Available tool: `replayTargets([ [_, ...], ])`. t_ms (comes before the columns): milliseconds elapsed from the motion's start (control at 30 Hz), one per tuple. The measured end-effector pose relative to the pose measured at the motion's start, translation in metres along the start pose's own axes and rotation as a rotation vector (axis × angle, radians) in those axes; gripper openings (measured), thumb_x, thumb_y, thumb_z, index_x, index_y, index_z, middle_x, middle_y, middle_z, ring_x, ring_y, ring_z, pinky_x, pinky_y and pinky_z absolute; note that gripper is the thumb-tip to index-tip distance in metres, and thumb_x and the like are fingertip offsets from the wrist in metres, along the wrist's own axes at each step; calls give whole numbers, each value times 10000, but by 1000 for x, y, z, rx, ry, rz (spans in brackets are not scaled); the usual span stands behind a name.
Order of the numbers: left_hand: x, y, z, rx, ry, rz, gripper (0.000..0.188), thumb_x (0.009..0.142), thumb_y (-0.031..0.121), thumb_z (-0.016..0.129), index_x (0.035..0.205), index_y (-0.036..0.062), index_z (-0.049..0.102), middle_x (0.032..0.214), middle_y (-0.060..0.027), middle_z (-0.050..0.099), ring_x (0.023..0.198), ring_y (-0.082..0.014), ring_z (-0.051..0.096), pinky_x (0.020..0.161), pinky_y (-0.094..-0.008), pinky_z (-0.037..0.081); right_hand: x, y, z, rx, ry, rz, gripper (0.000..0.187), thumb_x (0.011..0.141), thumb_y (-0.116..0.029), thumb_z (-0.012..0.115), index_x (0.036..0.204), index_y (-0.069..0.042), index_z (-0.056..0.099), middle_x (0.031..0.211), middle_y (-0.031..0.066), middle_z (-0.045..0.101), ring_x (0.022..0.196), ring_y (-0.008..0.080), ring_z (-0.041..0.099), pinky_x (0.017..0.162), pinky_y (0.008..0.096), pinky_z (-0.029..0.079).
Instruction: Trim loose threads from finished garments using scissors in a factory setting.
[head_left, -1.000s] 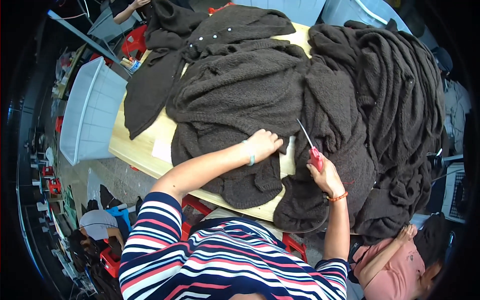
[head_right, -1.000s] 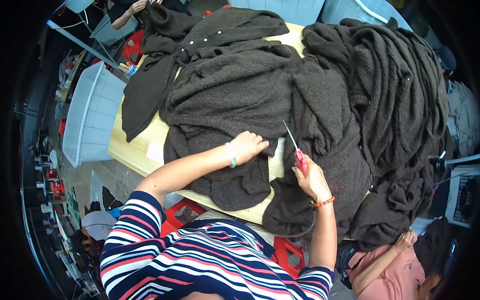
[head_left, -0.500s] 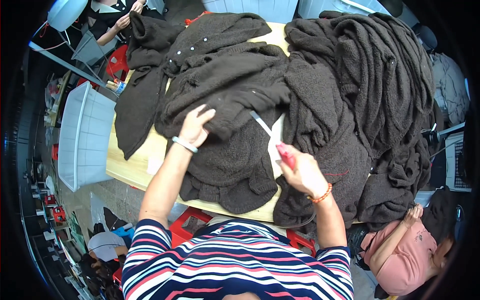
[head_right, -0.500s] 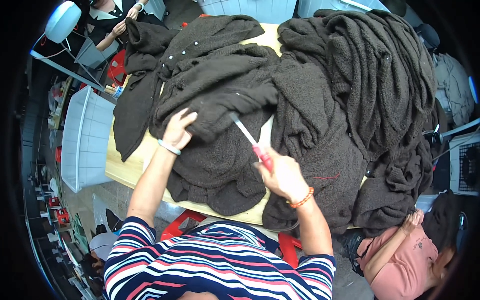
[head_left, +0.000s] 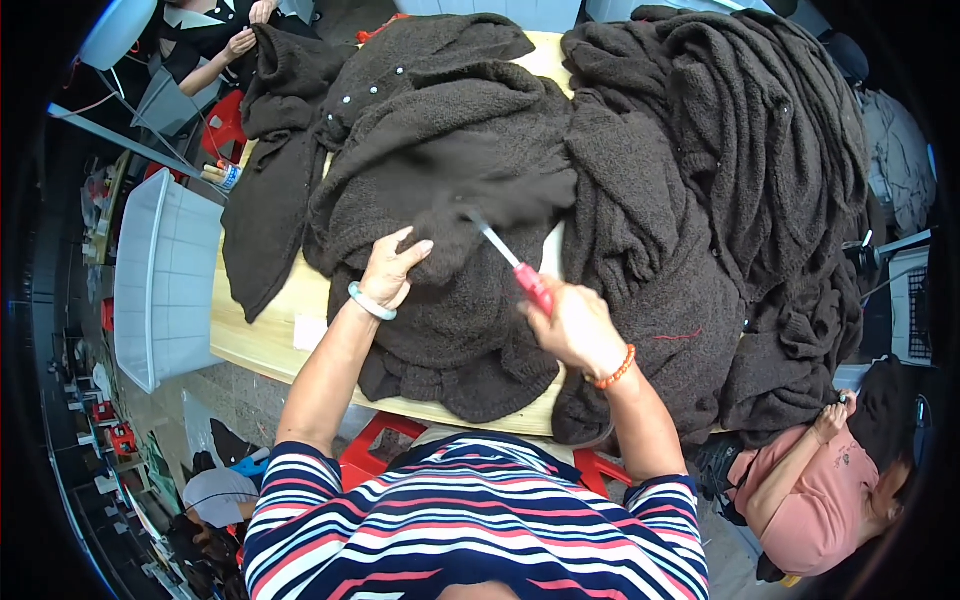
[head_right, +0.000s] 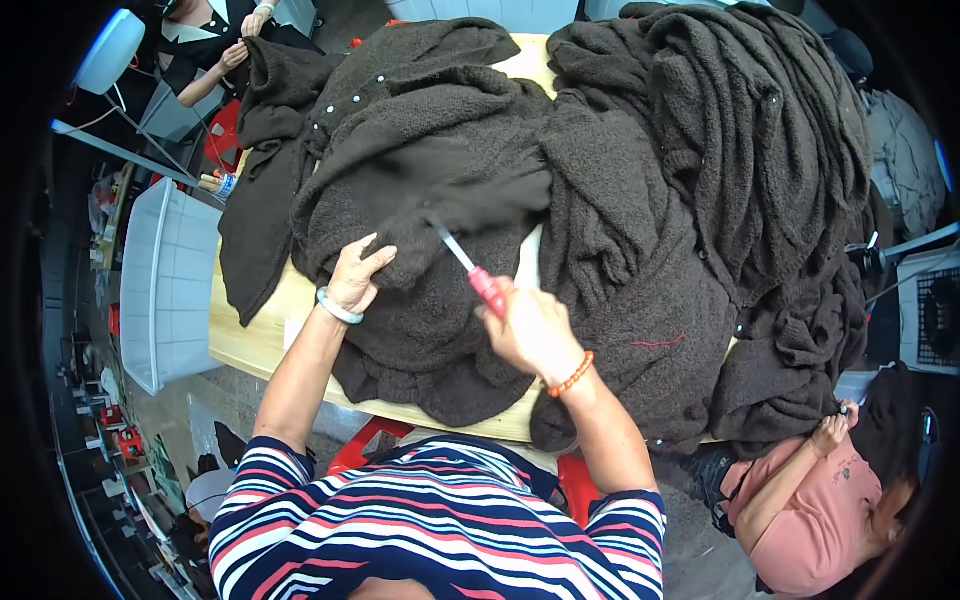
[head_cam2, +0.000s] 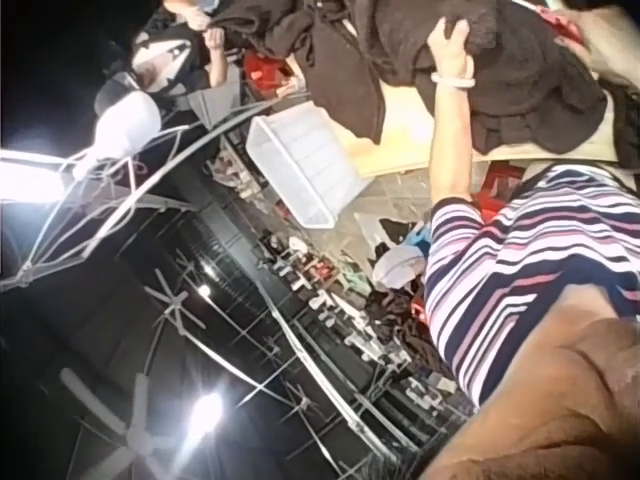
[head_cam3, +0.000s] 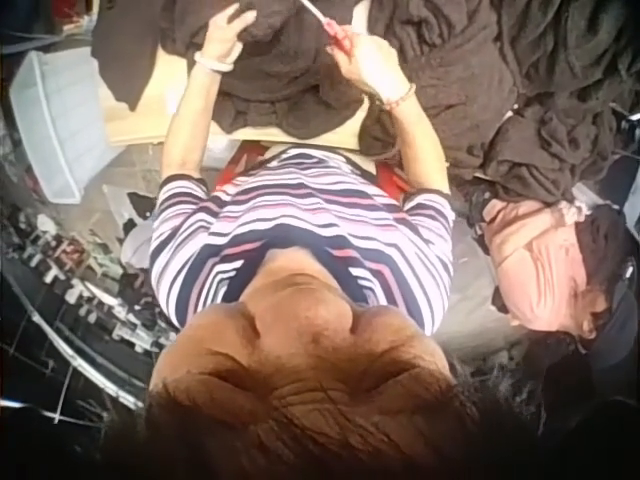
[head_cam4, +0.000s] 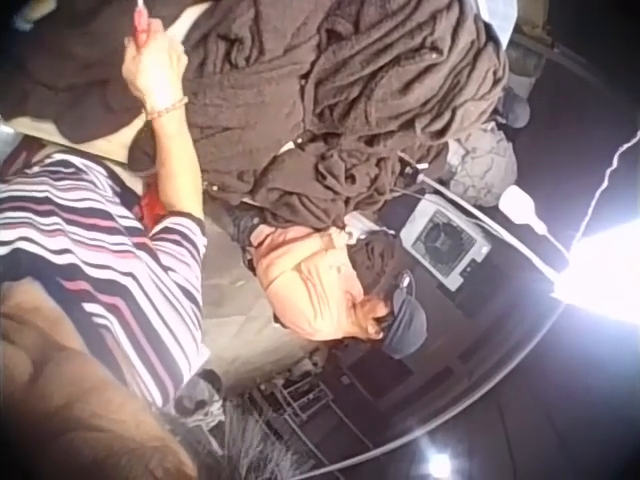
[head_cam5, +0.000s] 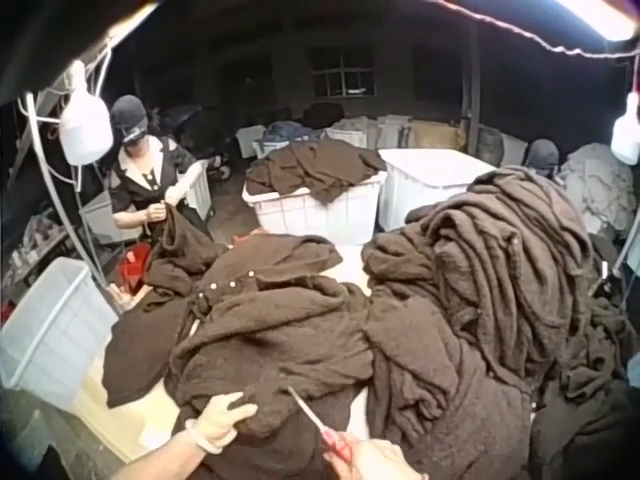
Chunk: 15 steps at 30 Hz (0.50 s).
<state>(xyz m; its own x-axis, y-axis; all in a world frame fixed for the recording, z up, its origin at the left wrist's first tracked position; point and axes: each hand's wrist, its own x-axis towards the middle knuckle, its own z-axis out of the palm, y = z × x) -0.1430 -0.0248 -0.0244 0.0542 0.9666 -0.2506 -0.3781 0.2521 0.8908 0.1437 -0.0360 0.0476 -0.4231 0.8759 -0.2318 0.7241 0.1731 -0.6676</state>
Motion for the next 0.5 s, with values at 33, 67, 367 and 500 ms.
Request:
replayTargets([
  [33,-2,4,2,2,-7,-4,350,900,26,639,1237,-41,568,1140,-102,659,1013,-161,638,919,-302,509,3,11,2,5,97,10,292,872,-247,626,1106,-74,598,812,219,669,813,419,664,751,498,526],
  [67,-6,8,1,18,-53,-50,347,900,26,639,1232,-51,571,1141,-103,660,1020,-163,636,928,-301,505,4,18,4,18,156,3,285,871,-238,619,1101,-71,599,816,218,671,810,418,664,746,499,525],
  [367,10,-14,-5,259,-105,-164,238,945,126,629,1130,-23,635,1039,-37,681,917,-92,624,839,-247,502,-24,9,2,-7,-42,12,326,874,-275,632,1138,-87,602,781,233,657,781,426,656,733,507,516],
  [500,16,-35,-19,411,-79,-164,211,944,118,632,1102,-20,654,1014,-12,680,890,-69,597,814,-229,484,-34,4,19,-13,-123,-146,267,865,-235,631,1072,-68,611,718,210,650,753,402,669,695,486,524],
])
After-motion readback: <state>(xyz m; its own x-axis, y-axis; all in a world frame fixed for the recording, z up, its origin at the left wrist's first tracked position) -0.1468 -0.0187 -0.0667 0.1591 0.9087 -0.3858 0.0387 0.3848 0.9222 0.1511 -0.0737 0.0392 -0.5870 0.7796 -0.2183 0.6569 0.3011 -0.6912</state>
